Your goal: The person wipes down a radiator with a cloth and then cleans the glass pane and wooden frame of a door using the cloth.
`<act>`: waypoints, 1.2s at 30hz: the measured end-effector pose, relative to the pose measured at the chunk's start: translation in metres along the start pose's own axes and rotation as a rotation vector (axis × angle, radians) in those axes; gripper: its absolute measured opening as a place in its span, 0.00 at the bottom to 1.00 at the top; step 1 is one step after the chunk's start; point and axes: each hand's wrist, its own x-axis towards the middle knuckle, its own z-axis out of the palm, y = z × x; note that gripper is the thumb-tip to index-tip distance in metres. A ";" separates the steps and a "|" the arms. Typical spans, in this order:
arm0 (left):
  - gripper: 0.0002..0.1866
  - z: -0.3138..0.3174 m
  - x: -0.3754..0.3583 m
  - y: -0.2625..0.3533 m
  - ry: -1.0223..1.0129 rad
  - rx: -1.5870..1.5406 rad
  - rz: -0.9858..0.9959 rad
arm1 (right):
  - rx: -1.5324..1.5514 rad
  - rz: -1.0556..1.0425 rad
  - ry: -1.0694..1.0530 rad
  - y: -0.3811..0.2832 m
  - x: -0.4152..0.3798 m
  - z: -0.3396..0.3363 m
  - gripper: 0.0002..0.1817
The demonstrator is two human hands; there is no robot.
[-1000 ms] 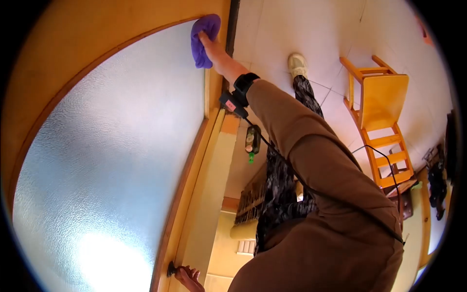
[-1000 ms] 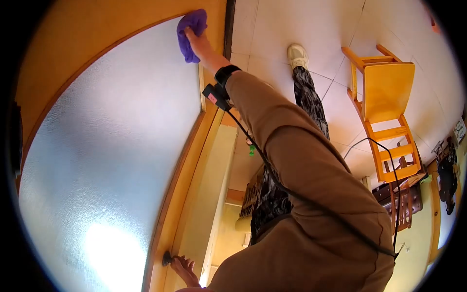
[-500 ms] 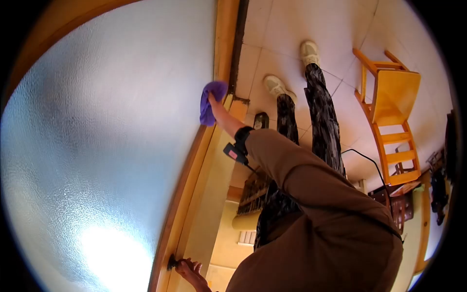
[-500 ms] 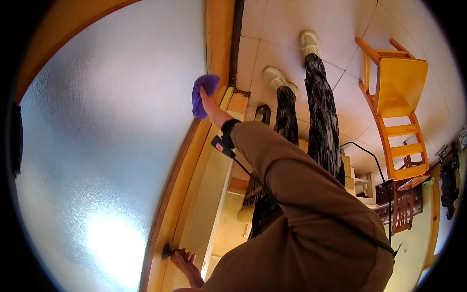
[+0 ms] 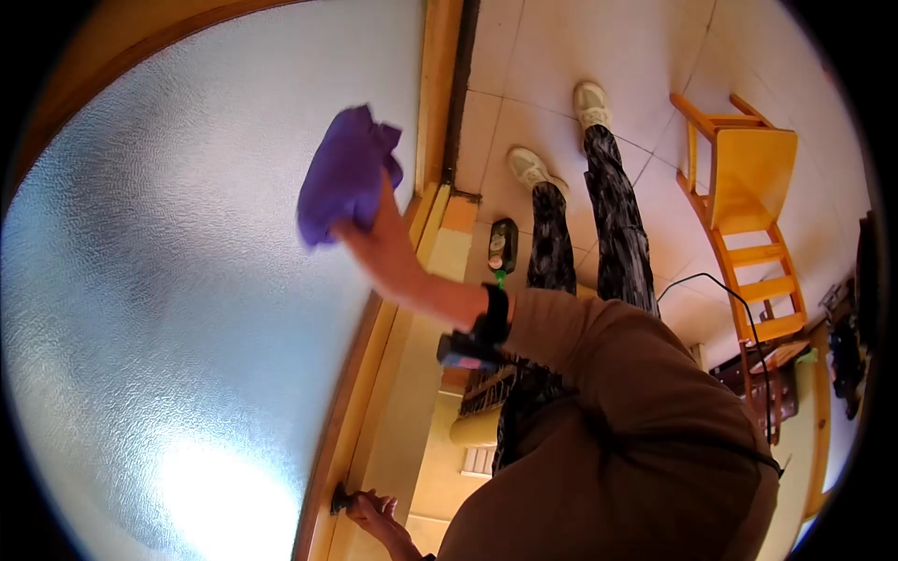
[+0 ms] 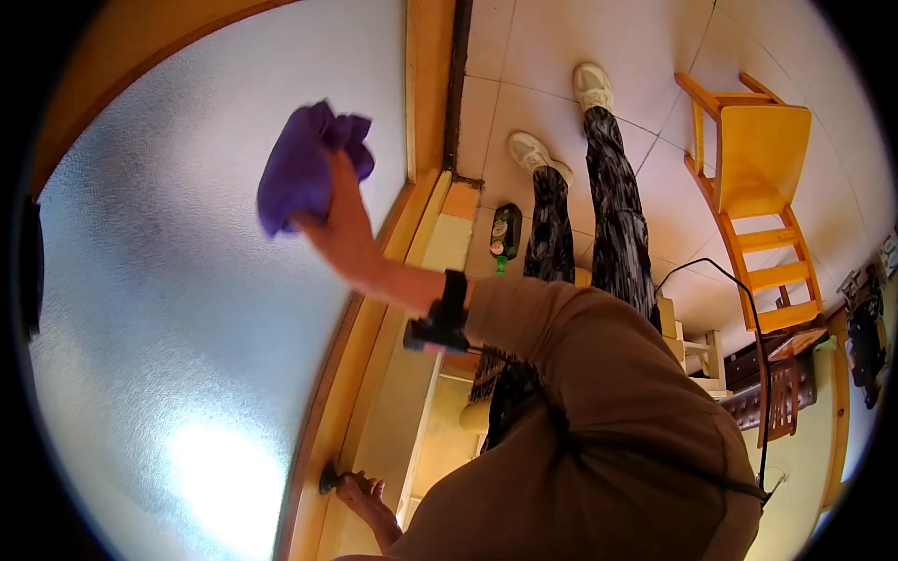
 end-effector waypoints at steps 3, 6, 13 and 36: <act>0.18 0.000 -0.001 -0.003 0.025 -0.013 0.020 | 0.098 0.236 0.128 -0.006 0.054 -0.029 0.30; 0.17 0.000 -0.001 -0.003 0.044 -0.028 0.018 | 0.070 0.185 0.198 0.043 0.119 -0.060 0.31; 0.18 0.000 0.005 -0.009 0.022 -0.053 0.075 | 0.315 0.343 0.251 0.046 0.121 -0.059 0.32; 0.22 -0.001 0.007 -0.014 0.093 -0.053 0.080 | 0.172 0.027 0.236 0.084 0.063 -0.040 0.23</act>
